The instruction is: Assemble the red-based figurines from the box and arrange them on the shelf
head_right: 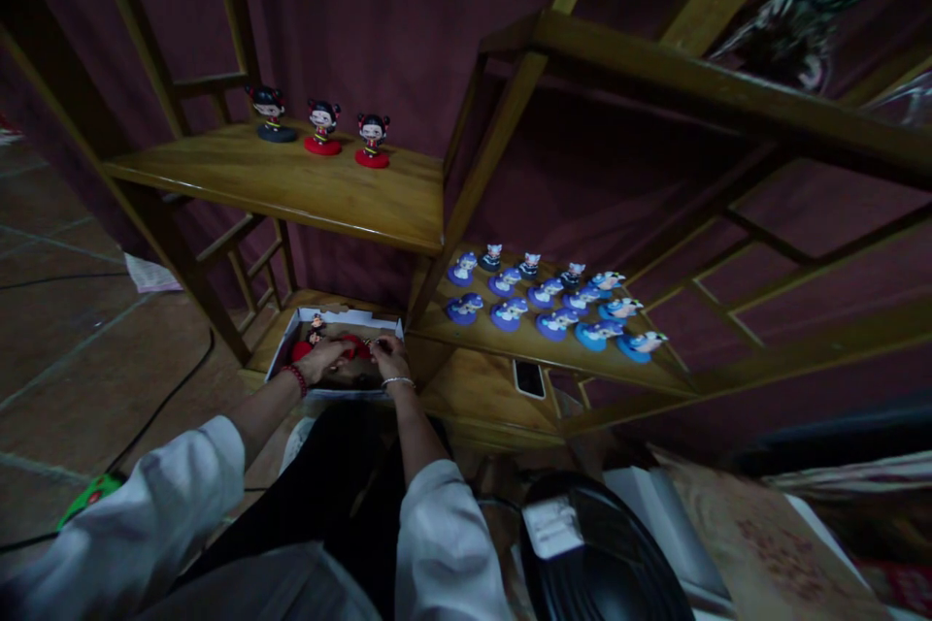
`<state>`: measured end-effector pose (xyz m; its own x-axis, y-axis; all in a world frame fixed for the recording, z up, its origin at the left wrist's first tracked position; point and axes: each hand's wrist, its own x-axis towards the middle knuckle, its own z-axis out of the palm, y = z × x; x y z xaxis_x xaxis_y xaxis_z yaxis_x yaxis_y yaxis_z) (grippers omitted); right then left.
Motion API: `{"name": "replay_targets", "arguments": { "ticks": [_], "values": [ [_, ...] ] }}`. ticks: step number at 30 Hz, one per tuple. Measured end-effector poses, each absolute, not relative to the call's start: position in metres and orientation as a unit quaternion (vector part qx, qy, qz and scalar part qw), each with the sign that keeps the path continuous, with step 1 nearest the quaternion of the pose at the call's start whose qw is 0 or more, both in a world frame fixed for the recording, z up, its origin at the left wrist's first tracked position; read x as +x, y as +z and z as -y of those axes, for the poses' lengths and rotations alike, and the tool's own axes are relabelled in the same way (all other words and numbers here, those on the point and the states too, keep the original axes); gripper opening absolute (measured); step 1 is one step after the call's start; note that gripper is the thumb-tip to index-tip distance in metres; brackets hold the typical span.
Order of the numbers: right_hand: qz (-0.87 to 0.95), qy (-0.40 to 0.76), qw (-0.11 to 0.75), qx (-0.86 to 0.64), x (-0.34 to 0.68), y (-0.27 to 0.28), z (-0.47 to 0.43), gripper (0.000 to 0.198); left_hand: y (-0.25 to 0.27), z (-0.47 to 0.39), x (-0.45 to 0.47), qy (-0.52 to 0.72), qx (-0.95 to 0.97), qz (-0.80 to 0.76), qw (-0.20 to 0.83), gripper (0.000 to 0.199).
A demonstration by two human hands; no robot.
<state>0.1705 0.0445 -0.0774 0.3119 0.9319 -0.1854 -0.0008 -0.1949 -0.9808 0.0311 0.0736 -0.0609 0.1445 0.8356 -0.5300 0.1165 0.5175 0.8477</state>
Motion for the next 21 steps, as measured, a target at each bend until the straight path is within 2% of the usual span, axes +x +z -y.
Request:
{"name": "replay_targets", "arguments": {
  "ticks": [9,21],
  "values": [
    [0.338,0.499,0.497,-0.624,0.166,-0.060,-0.039,0.028,-0.050,-0.063,0.023,0.307,0.246,-0.532,0.750,0.008],
    [0.411,0.481,0.488,-0.602,0.160,-0.059,-0.033,0.044,-0.045,-0.058,0.015,0.347,0.166,-0.464,0.798,0.017]
  ]
}}
